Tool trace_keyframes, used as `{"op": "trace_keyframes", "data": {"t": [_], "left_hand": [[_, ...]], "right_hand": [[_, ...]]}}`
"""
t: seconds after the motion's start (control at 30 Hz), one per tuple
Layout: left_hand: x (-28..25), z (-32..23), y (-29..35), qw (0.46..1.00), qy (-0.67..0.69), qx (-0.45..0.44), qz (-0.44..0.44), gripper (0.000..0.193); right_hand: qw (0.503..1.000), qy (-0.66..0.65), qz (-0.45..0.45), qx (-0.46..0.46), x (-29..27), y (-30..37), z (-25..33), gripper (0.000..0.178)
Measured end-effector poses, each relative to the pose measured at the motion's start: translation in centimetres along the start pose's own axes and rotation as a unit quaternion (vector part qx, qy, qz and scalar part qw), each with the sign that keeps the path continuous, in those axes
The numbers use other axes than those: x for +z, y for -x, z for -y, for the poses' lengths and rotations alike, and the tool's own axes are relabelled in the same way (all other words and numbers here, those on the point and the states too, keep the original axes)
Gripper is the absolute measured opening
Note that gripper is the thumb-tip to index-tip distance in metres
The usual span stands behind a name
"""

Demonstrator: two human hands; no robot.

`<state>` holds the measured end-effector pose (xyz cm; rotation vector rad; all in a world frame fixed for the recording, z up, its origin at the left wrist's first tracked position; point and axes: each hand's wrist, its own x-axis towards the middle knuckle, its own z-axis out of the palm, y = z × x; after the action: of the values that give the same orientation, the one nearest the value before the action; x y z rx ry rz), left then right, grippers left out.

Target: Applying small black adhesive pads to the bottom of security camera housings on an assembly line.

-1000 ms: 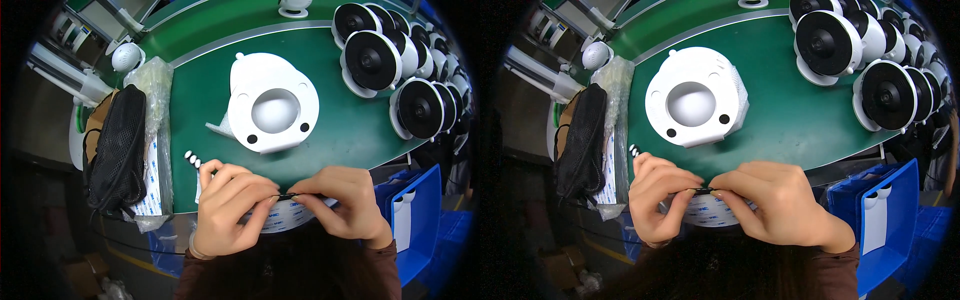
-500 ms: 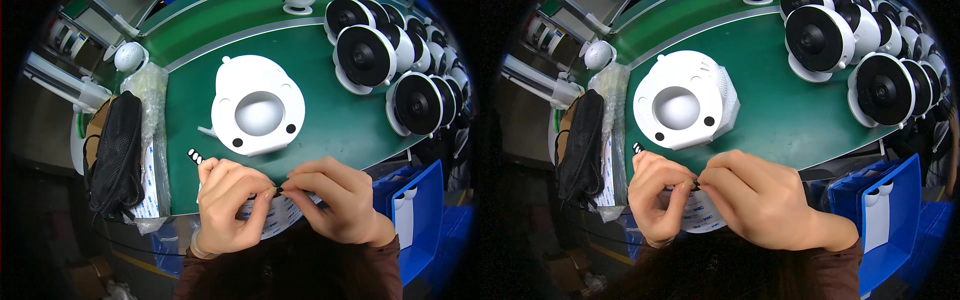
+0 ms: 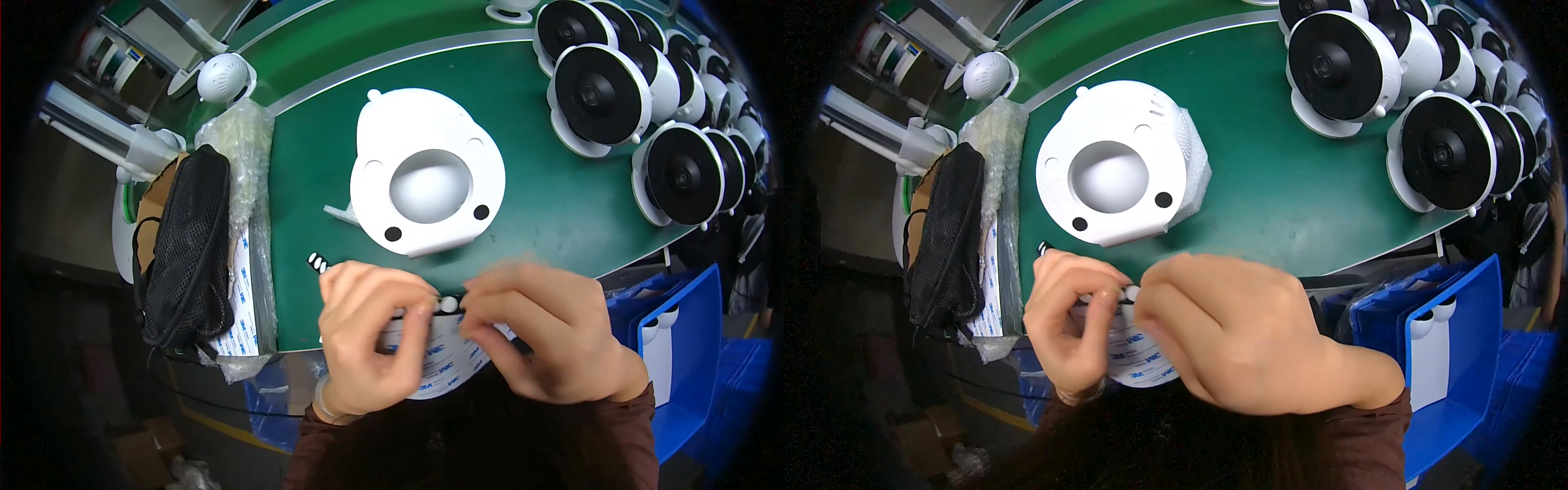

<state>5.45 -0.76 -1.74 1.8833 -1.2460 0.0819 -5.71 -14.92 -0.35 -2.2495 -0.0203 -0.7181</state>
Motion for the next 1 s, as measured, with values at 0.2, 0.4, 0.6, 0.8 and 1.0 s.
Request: {"op": "trace_keyframes", "data": {"t": [0.2, 0.4, 0.6, 0.8, 1.0], "left_hand": [[0.7, 1.2, 0.1, 0.995, 0.058, -0.067, -0.046, 0.005], [1.2, 1.6, -0.3, 0.993, 0.091, -0.063, -0.041, 0.003], [1.2, 2.0, -0.5, 0.994, 0.091, -0.045, -0.033, 0.003], [0.9, 2.1, -0.7, 0.995, 0.091, -0.033, -0.029, 0.004], [0.7, 2.0, -0.6, 0.994, 0.092, -0.046, -0.022, 0.006]], "right_hand": [[0.975, -0.069, -0.177, 0.114, -1.2, -3.9, -1.8, 0.008], [0.981, -0.059, -0.123, 0.135, -1.4, -5.4, -2.5, 0.009], [0.981, -0.038, -0.119, 0.146, -1.2, -5.8, -2.5, 0.008], [0.982, -0.039, -0.118, 0.143, -1.3, -5.9, -2.6, 0.008], [0.98, -0.051, -0.119, 0.152, -1.2, -5.9, -2.4, 0.007]]}}
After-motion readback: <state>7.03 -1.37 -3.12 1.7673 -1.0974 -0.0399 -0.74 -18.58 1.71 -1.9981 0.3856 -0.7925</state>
